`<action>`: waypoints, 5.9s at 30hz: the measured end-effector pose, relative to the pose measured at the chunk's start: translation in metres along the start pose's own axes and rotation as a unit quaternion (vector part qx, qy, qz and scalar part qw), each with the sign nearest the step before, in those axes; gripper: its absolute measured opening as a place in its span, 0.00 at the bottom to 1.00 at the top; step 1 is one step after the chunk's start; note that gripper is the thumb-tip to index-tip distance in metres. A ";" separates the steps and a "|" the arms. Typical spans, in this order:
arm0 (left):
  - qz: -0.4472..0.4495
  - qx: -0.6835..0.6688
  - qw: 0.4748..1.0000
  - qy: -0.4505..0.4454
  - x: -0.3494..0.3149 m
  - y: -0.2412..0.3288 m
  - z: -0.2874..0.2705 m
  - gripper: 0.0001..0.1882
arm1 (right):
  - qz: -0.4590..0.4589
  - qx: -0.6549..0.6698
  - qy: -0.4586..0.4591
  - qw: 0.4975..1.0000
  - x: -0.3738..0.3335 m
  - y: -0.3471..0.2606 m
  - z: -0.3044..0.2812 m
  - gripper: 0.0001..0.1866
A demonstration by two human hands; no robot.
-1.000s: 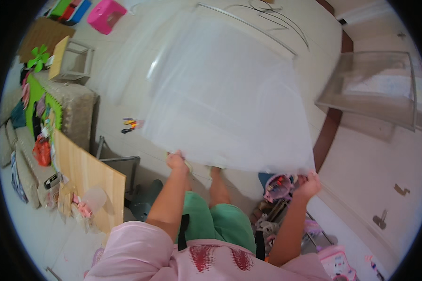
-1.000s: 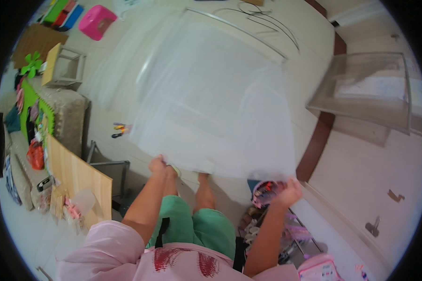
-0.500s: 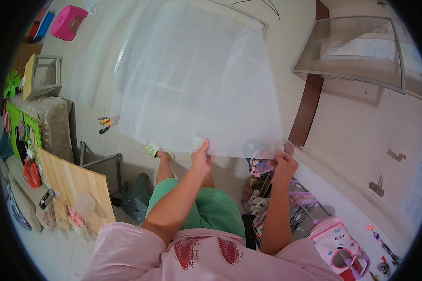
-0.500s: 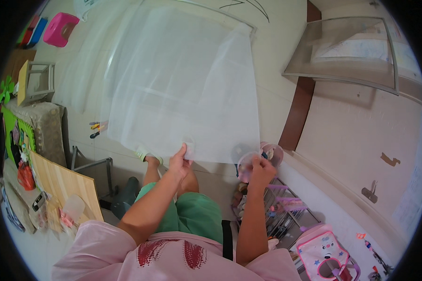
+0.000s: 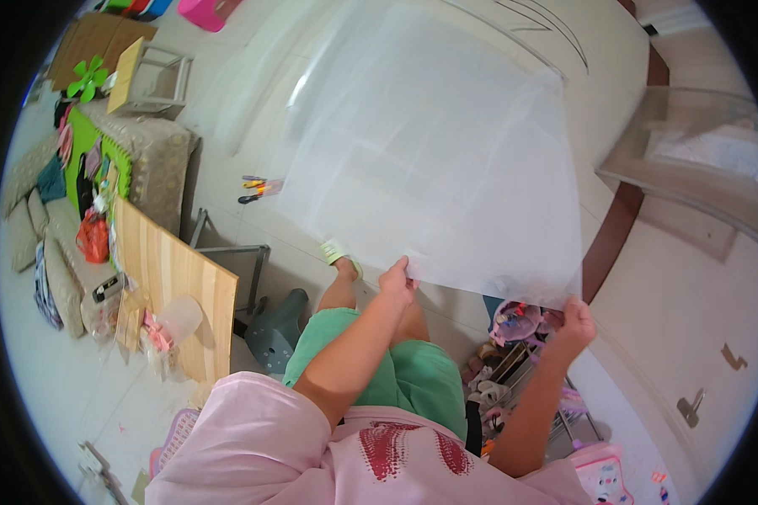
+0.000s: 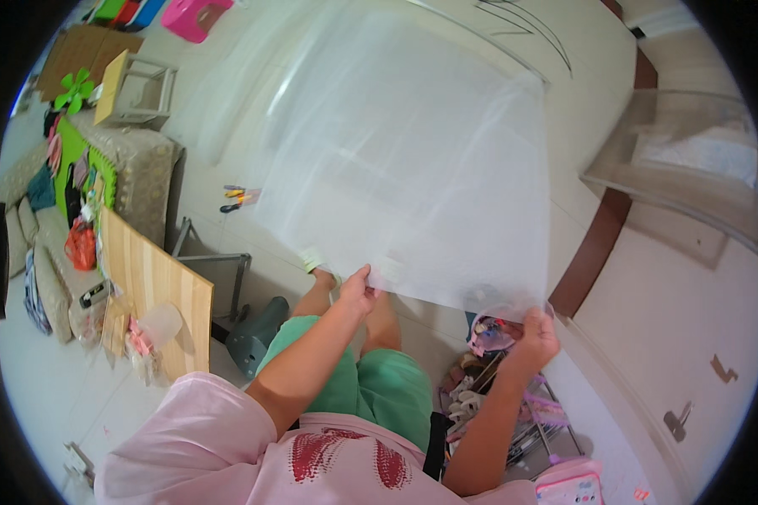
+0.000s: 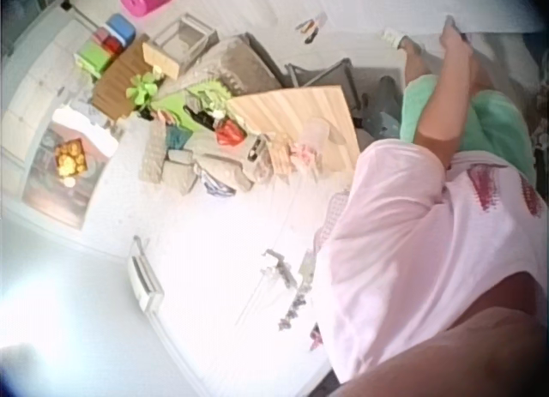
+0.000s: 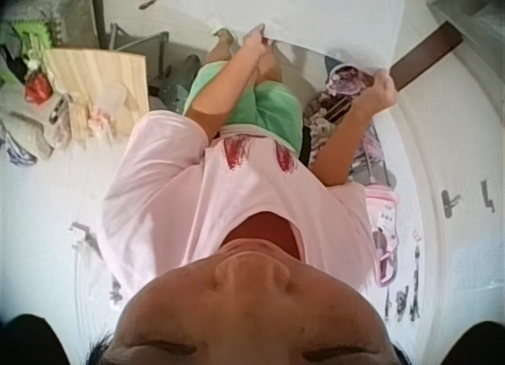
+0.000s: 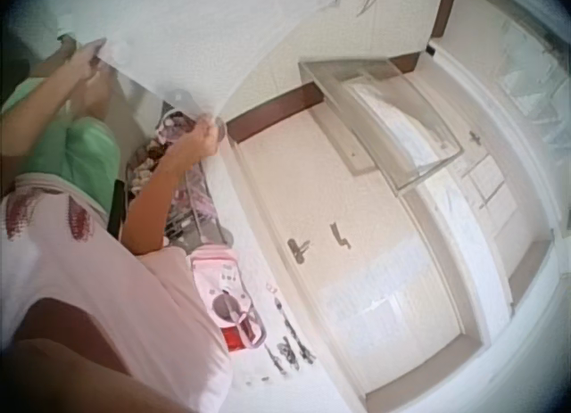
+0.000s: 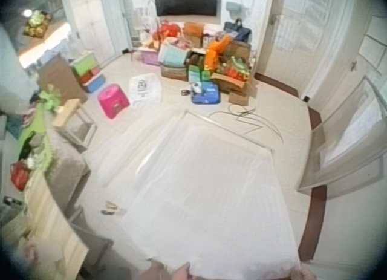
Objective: The person assembles a magnetic window screen by pressing mesh onto adhesive strips on the floor and then folding the mesh to check the fit.
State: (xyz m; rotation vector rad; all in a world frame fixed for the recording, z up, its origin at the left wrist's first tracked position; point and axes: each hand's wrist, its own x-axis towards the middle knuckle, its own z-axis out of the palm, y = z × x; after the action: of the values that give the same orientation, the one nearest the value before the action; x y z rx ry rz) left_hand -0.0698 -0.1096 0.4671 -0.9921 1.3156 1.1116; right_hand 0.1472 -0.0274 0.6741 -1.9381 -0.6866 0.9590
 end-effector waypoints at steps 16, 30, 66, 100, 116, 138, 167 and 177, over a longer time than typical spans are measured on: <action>0.246 0.081 0.919 0.298 0.037 0.174 -0.026 0.23 | -0.177 -0.045 0.073 0.980 -0.030 -0.130 0.035 0.10; 0.369 0.306 0.867 0.133 0.013 0.206 -0.058 0.07 | -0.449 -0.334 0.033 0.828 -0.082 -0.145 0.162 0.07; 0.951 0.045 0.299 0.057 -0.246 0.554 0.139 0.05 | -0.288 0.106 -0.086 0.948 -0.185 -0.080 0.291 0.03; 0.042 0.097 0.975 -0.195 -0.062 0.425 -0.140 0.16 | 0.161 0.217 -0.313 0.911 -0.151 -0.142 0.377 0.05; 0.261 0.234 0.860 -0.372 -0.323 0.407 0.110 0.24 | -0.059 0.145 -0.446 0.881 -0.196 -0.262 0.414 0.10; 0.281 0.000 0.934 -0.219 -0.190 0.478 -0.034 0.12 | 0.415 0.311 -0.400 0.755 -0.134 -0.010 0.567 0.35; 0.010 0.283 0.958 -0.035 0.007 0.039 -0.016 0.08 | 0.415 0.147 -0.323 0.838 0.020 0.184 0.222 0.24; -0.034 0.264 0.963 0.038 0.056 -0.058 -0.038 0.05 | 0.408 -0.034 -0.303 0.861 -0.004 0.223 0.154 0.32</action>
State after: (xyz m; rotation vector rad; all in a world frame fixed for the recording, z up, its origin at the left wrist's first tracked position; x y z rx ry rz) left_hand -0.0247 -0.1564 0.4059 -0.6767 1.5222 0.6185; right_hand 0.0405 -0.0716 0.4287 -2.0020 -0.1821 2.1516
